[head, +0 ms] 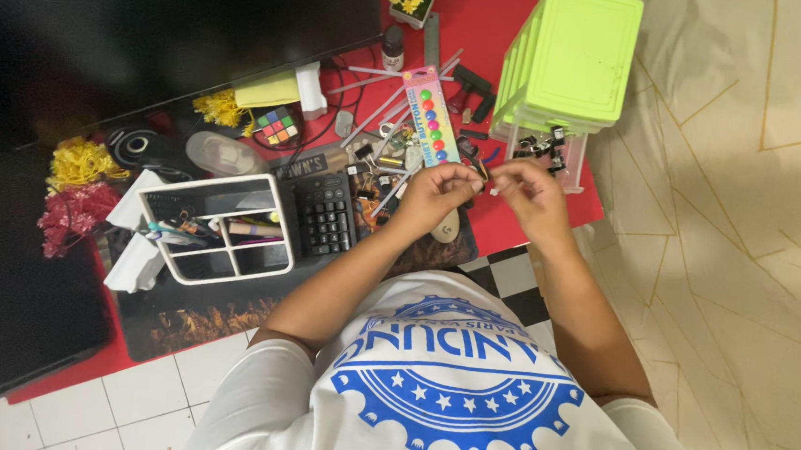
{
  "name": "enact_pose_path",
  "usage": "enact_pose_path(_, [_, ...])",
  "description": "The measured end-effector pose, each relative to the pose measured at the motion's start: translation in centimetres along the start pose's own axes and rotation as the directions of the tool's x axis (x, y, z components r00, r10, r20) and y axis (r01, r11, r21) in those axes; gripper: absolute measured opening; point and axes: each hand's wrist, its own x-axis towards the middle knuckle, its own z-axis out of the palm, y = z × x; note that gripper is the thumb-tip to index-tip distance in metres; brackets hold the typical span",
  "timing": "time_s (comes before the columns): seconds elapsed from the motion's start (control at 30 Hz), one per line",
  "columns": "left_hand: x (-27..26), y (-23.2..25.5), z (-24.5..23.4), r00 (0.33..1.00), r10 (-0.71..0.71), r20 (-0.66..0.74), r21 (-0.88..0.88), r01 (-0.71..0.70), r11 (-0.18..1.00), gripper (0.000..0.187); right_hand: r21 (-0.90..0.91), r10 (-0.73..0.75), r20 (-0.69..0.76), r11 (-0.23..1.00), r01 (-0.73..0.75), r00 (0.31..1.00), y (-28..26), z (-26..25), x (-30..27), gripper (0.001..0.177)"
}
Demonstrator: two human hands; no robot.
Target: The person assembles small keychains by hand at a cluttered desk. They repeatedly pick up small metal rings and black plastic clips, link them together, and place the finished items into a clear plastic drawer. The workspace contains various office supplies, a computer monitor, and a green storage unit.
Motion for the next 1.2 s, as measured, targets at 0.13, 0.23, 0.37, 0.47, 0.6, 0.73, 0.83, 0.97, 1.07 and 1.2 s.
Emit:
enact_pose_path(0.13, [0.8,-1.2,1.1,0.997,-0.061,0.042,0.133,0.055,0.990,0.018,0.182,0.039,-0.030,0.983,-0.033,0.999,0.6,0.0,-1.0,0.012])
enact_pose_path(0.23, [1.0,-1.9,1.6,0.997,-0.020,0.072,0.124,0.011,0.992,0.028,0.131,0.187,-0.158,0.977,-0.167,0.970,2.8,-2.0,-0.9,0.009])
enact_pose_path(0.37, [1.3,-3.0,0.5,0.998,-0.040,0.056,0.103,0.034,0.994,0.035,0.009,0.183,-0.324,0.982,-0.191,0.928,5.6,-5.7,0.7,0.010])
enact_pose_path(0.47, [1.3,-3.6,-1.0,0.999,-0.025,0.028,0.061,0.023,0.998,0.031,-0.078,0.216,-0.309,0.965,-0.251,0.926,6.6,-6.8,1.3,0.013])
enact_pose_path(0.6, [0.5,-3.0,-3.8,0.996,-0.058,-0.073,0.181,0.070,0.981,0.027,-0.258,0.172,-0.194,0.941,-0.219,0.966,6.9,-7.6,2.4,0.022])
enact_pose_path(0.73, [-0.4,-2.8,-7.0,0.986,-0.030,-0.164,0.144,0.054,0.988,0.023,-0.115,0.187,-0.254,0.968,-0.222,0.949,6.6,-7.3,2.7,0.015])
enact_pose_path(0.83, [-0.8,-3.4,-9.8,0.962,0.007,-0.272,0.190,0.046,0.981,0.023,-0.004,0.220,-0.252,0.974,-0.228,0.943,5.9,-6.3,3.2,0.014])
enact_pose_path(0.97, [-2.1,-4.1,-13.4,0.933,0.038,-0.358,0.202,0.038,0.979,0.024,0.032,0.137,-0.109,0.990,-0.134,0.985,5.7,-2.6,2.8,0.008])
enact_pose_path(1.07, [-3.5,-4.3,-15.2,0.912,0.030,-0.409,0.200,0.058,0.978,0.026,-0.110,0.059,0.047,0.992,-0.054,0.997,6.6,2.1,2.8,0.010])
enact_pose_path(1.2, [-5.5,-4.4,-15.9,0.895,0.117,-0.429,0.406,0.075,0.911,0.033,-0.524,-0.039,0.328,0.823,0.217,0.944,7.5,8.5,2.8,0.014])
